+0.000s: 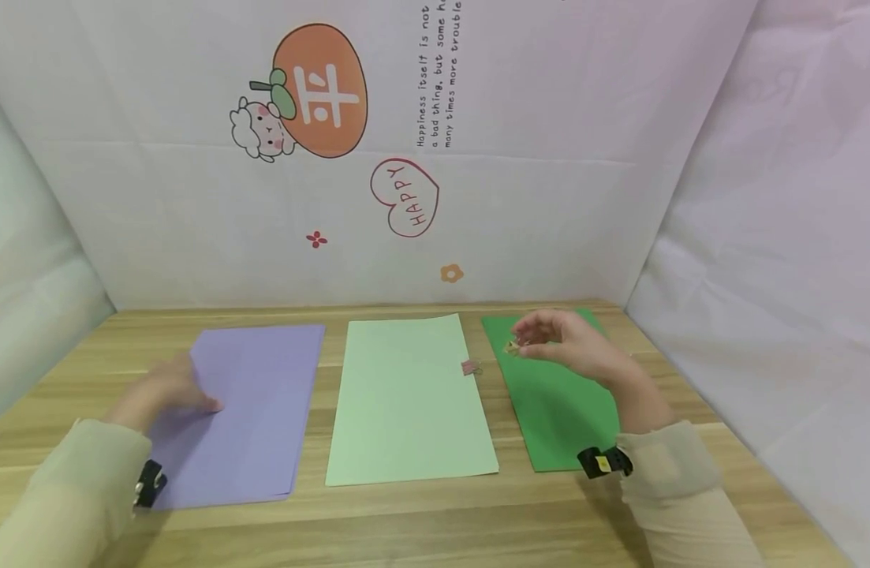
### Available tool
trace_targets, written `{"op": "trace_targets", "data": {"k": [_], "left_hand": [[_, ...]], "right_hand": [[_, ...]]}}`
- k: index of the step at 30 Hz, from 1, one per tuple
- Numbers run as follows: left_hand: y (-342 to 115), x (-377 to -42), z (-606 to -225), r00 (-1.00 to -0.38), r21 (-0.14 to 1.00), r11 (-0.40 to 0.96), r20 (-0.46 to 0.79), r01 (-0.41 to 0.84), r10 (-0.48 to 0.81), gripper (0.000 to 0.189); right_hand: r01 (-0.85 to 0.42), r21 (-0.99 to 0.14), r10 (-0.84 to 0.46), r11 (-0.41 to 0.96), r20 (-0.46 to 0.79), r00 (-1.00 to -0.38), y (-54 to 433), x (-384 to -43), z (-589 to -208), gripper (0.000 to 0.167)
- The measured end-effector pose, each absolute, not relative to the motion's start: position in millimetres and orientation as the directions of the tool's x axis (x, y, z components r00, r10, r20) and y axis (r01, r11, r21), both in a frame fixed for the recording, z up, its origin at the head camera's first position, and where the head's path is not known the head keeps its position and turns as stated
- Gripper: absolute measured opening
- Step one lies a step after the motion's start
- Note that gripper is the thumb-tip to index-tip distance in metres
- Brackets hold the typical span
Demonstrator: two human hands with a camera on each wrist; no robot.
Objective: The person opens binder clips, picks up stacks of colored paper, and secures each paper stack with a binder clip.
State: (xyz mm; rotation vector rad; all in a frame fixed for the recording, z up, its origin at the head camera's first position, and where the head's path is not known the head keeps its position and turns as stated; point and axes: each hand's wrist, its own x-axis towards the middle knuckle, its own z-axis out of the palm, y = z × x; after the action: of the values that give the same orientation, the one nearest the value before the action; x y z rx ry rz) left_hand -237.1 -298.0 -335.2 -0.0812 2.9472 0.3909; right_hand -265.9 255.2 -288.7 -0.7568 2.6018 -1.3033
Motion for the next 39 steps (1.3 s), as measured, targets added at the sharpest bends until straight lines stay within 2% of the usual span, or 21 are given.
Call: {"op": "trace_targets", "data": {"k": [2, 5, 10, 17, 22, 29, 32, 39], "left_hand": [[-297, -237, -334, -0.981, 0.289, 0.951, -0.184, -0.106, -0.053, 0.107], [-294, -237, -330, -0.975, 0.347, 0.927, -0.211, -0.145, -0.074, 0.117], [-297, -238, -330, -0.972, 0.359, 0.918, -0.216, -0.167, -0.093, 0.121], [-304, -240, -334, -0.952, 0.434, 0.876, -0.295, -0.209, -0.080, 0.129], [-298, -245, -334, -0.951, 0.466, 0.861, -0.302, -0.202, -0.059, 0.129], [-283, -248, -334, -0.964, 0.391, 0.903, -0.254, -0.180, -0.082, 0.119], [-280, -248, -334, -0.962, 0.385, 0.902, -0.255, -0.195, -0.100, 0.121], [-291, -244, -342, -0.967, 0.440, 0.874, -0.229, -0.205, -0.112, 0.121]], "right_hand": [[-0.372, -0.782, -0.489, 0.501, 0.099, -0.866, 256, -266, -288, 0.029], [-0.376, -0.779, -0.491, 0.502, 0.101, -0.865, 257, -266, -287, 0.029], [-0.364, -0.785, -0.488, 0.502, 0.090, -0.868, 259, -266, -287, 0.028], [-0.381, -0.787, -0.495, 0.485, 0.112, -0.862, 260, -268, -285, 0.029], [-0.372, -0.783, -0.481, 0.499, 0.106, -0.870, 261, -269, -285, 0.028], [-0.373, -0.785, -0.485, 0.495, 0.106, -0.868, 265, -268, -286, 0.029], [-0.367, -0.789, -0.483, 0.492, 0.104, -0.870, 266, -267, -286, 0.029], [-0.354, -0.805, -0.486, 0.477, 0.094, -0.869, 268, -268, -289, 0.030]]}}
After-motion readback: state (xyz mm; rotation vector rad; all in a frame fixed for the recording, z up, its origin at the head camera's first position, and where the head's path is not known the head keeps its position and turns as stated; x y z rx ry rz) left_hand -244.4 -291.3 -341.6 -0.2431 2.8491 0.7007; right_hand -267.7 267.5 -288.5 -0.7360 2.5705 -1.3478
